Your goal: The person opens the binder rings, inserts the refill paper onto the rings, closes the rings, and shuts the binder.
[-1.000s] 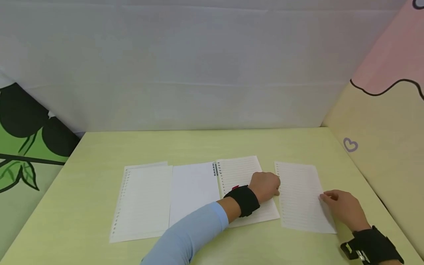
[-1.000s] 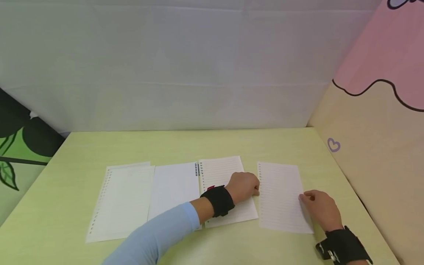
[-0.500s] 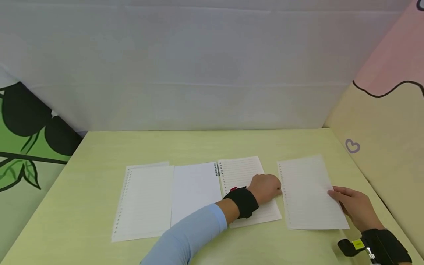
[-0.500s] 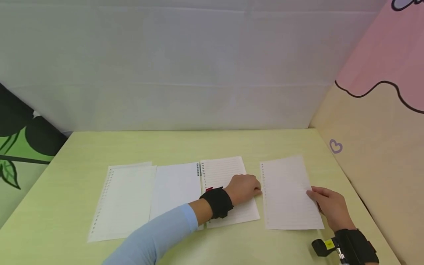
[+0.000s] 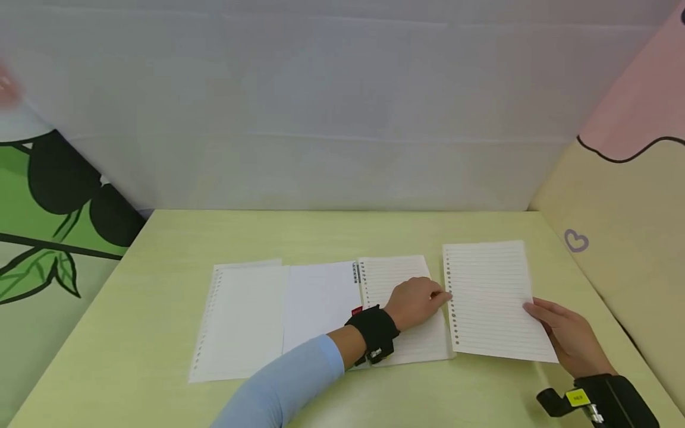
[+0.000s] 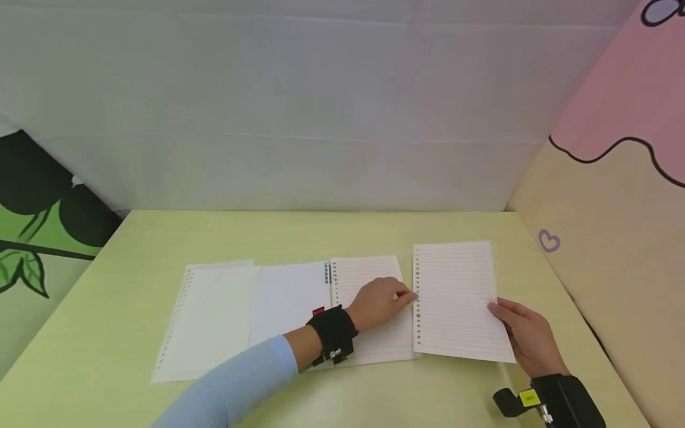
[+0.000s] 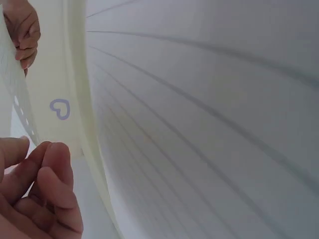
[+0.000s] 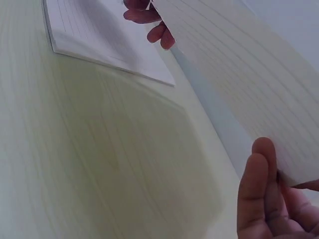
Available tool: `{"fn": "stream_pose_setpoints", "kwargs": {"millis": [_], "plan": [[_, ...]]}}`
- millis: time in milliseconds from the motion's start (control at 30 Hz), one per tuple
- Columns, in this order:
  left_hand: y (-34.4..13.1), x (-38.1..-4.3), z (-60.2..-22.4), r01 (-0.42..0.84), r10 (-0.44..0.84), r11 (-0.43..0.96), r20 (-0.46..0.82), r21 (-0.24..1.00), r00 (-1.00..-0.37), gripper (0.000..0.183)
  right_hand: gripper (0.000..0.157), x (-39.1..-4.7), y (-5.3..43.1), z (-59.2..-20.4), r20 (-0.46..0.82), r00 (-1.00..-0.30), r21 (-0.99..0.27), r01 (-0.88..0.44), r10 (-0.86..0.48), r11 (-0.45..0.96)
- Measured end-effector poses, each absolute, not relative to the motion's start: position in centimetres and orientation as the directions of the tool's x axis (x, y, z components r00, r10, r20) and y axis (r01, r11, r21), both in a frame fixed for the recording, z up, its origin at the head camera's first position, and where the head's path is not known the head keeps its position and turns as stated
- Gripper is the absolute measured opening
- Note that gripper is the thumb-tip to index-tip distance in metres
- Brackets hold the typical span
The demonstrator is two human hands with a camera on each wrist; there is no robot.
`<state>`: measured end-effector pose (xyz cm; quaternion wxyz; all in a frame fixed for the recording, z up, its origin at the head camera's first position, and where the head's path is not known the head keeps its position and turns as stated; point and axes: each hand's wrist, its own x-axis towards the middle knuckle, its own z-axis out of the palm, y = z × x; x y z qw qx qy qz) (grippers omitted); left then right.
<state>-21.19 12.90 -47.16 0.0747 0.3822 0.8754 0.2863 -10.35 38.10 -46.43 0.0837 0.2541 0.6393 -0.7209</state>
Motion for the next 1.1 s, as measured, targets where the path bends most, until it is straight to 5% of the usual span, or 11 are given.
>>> {"fn": "stream_pose_setpoints", "kwargs": {"millis": [367, 667, 1100], "plan": [[8.1, -20.5, -43.9, 0.569, 0.655, 0.585, 0.078, 0.577, -0.752, 0.022, 0.035, -11.9, 34.1, -45.7, -0.431, -0.893, -0.902, 0.424, 0.131, -0.080], [4.3, -20.5, -43.3, 0.505, 0.603, 0.662, 0.007, 0.554, -0.798, 0.027, 0.070, -13.3, 30.7, -45.7, -0.437, -0.893, -0.896, 0.443, 0.109, 0.039], [0.2, -21.4, -44.8, 0.391, 0.514, 0.714, -0.055, 0.580, -0.856, 0.030, 0.066, -15.5, 26.2, -47.7, -0.469, -0.872, -0.880, 0.475, 0.139, 0.016]]}}
